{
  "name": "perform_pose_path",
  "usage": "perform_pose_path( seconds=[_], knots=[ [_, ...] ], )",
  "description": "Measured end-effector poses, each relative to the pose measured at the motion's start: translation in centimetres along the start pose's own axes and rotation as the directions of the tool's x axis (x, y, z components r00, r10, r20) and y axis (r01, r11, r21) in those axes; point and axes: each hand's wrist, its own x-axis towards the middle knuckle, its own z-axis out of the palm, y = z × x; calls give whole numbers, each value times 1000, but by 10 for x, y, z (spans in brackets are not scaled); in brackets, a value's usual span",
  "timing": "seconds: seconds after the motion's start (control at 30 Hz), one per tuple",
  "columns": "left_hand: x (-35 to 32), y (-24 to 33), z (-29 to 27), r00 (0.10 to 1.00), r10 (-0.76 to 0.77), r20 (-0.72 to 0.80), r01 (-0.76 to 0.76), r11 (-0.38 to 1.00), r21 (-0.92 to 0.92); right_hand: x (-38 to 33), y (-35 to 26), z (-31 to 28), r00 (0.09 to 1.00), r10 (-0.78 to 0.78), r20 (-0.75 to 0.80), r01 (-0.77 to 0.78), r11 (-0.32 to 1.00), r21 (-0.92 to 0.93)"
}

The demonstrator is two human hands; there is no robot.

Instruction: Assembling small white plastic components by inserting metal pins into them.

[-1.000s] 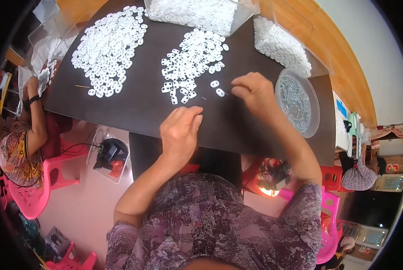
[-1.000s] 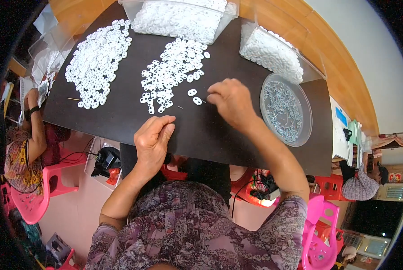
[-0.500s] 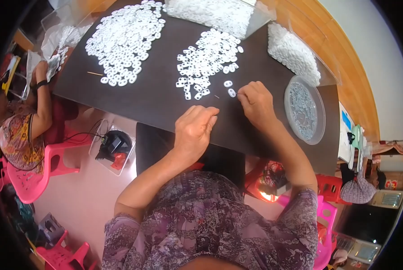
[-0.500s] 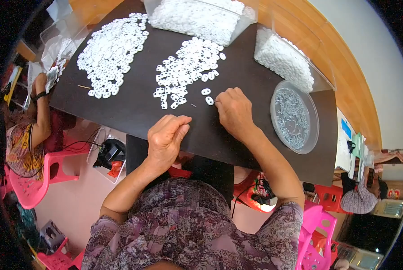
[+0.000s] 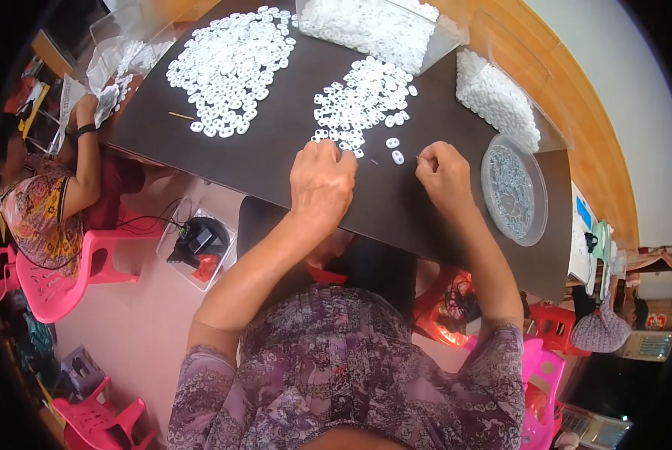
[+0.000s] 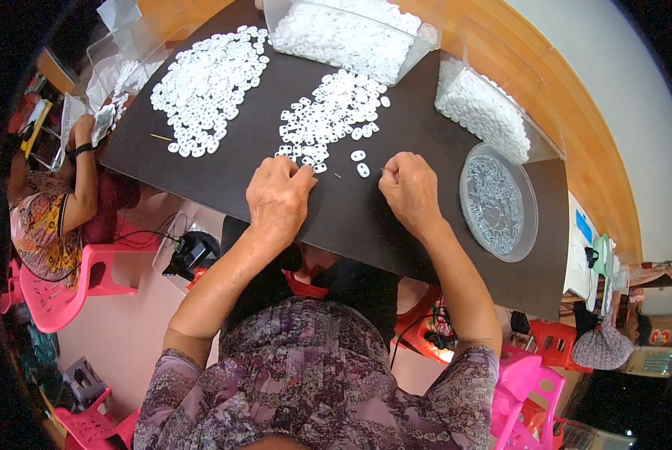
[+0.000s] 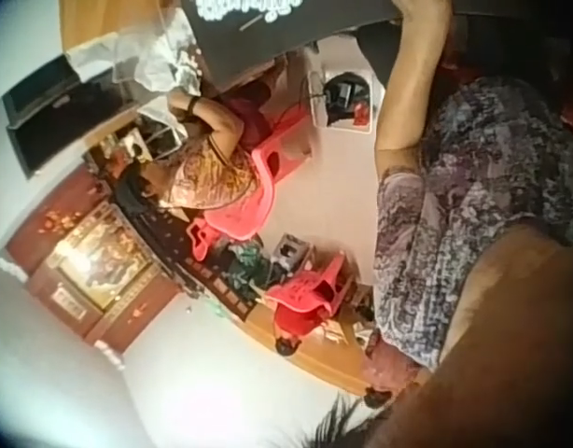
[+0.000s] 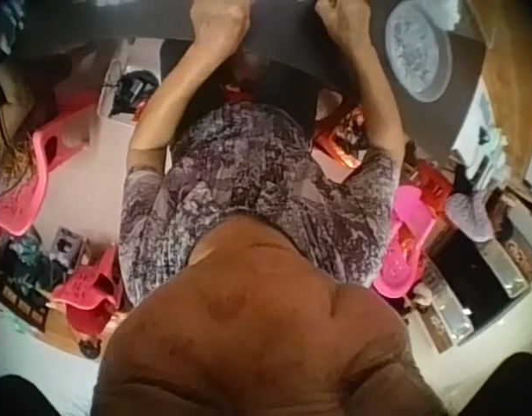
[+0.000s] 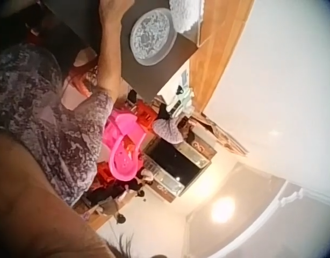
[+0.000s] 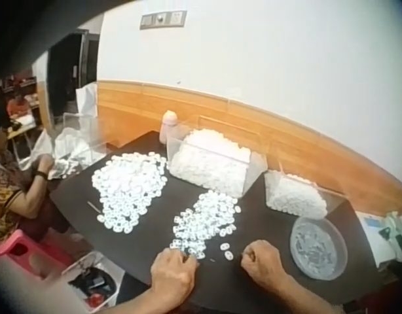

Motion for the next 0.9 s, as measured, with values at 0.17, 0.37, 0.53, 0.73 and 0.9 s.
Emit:
perform_pose_path(
  seconds=[0.17,0.37,0.53,0.73,0.9],
  knots=[
    [-1,-3,5,996,39,74,-48,991,126,-7,-7,-3,997,73,11,-73,995,72],
    [8,-1,1,986,60,157,-83,987,140,-12,-14,-4,968,243,69,-252,942,222],
    [10,1,0,978,63,200,-94,985,148,-15,-21,-4,949,296,112,-316,902,295],
    [13,2,1,960,157,230,-207,955,214,-15,-34,-4,953,289,89,-301,890,343],
    [10,0,-2,958,184,221,-223,961,164,-16,-49,-1,952,281,123,-306,859,409]
  ],
)
